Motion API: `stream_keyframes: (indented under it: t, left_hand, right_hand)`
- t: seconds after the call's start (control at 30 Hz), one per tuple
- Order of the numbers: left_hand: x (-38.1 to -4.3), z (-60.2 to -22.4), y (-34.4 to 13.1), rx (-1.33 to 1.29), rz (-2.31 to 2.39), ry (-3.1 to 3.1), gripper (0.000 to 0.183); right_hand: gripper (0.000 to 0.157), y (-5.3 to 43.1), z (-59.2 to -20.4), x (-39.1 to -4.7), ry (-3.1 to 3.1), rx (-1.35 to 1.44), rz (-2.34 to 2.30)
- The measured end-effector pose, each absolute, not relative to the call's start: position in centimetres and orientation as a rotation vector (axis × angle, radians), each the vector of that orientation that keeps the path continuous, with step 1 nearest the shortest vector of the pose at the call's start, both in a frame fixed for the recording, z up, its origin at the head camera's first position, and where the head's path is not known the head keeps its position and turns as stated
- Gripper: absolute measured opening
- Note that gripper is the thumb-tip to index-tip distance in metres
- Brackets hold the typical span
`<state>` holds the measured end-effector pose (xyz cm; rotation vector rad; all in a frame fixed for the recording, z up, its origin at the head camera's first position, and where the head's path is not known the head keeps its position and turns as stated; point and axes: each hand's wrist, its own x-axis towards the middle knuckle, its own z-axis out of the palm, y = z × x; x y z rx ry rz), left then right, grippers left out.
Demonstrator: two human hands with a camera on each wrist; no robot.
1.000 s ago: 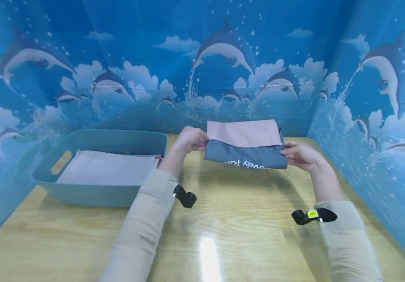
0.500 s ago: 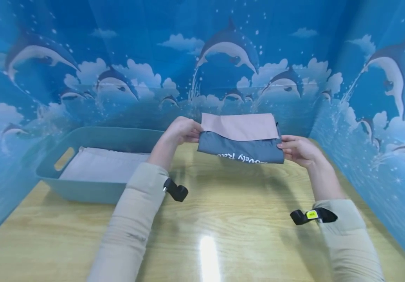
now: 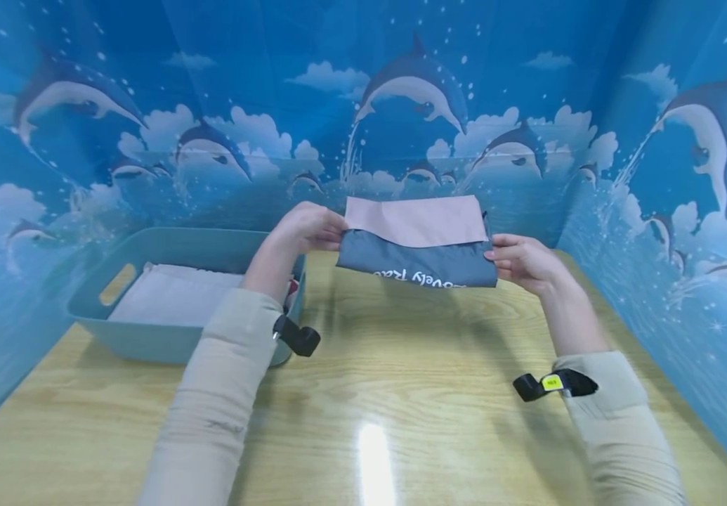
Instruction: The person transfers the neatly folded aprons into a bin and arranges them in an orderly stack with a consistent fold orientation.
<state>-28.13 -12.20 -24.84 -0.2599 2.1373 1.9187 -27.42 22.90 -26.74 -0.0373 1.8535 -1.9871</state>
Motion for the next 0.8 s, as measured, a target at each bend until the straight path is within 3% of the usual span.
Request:
stream_keyframes:
  t: [0.43,0.8]
  left_hand:
    - [-27.4,-24.6,-14.5,-0.254,1.936,2.128,0.035]
    - [-27.0,-24.5,-16.5,-0.302,1.898,2.177,0.035]
  right_hand:
    - [0.073,20.6,-26.1,-27.4,1.83,-0.043,-2.013]
    - [0.061,18.6,-25.9,-27.6,1.795,-0.034,-2.043]
